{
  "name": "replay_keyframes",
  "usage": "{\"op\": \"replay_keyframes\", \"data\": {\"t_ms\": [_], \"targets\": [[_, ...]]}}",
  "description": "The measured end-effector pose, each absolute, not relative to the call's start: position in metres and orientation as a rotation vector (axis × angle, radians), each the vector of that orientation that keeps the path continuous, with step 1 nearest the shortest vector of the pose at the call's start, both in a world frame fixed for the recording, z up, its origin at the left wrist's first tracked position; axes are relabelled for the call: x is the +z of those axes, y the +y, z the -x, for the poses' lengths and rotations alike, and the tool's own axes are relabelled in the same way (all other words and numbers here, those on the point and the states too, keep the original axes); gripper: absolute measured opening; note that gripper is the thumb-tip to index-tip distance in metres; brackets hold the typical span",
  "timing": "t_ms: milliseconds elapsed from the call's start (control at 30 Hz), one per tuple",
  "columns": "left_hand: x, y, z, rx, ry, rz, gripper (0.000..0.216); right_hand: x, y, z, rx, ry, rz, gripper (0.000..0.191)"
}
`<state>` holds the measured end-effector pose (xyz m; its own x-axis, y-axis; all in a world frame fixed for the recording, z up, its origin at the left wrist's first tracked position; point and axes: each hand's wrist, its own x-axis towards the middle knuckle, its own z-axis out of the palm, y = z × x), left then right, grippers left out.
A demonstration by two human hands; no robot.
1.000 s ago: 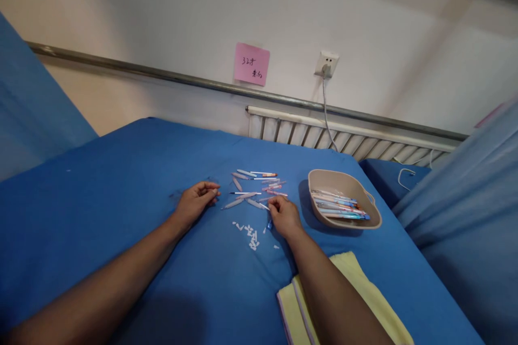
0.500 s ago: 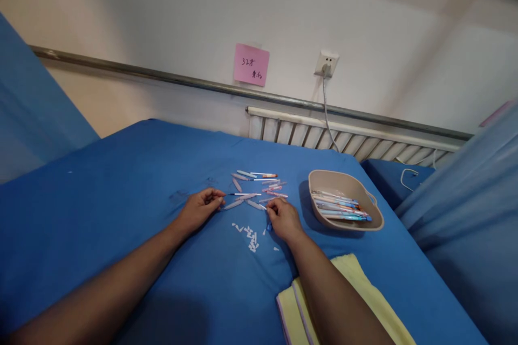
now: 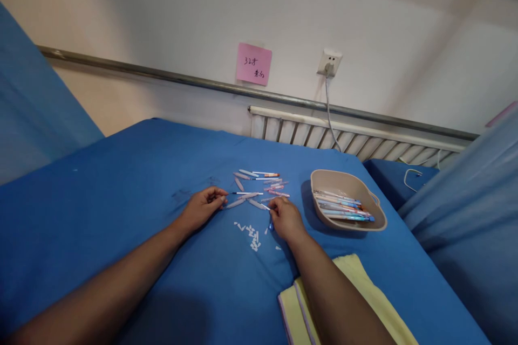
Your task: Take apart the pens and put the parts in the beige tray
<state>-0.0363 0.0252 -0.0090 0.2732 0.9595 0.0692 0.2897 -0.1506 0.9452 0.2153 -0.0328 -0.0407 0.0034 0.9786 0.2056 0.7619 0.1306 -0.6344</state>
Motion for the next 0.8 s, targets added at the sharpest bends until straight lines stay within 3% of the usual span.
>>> {"op": "replay_keyframes", "data": {"t_ms": [500,800], "targets": [[-0.005,0.022,0.034,0.910,1.215,-1.652,0.027,-0.007,-0.048,-0.209,0.128,-2.274,1.881,0.022],[-0.013,0.026,0.037,0.899,1.196,-1.687,0.029,-0.024,-0.042,-0.218,0.398,-1.967,1.731,0.015]]}}
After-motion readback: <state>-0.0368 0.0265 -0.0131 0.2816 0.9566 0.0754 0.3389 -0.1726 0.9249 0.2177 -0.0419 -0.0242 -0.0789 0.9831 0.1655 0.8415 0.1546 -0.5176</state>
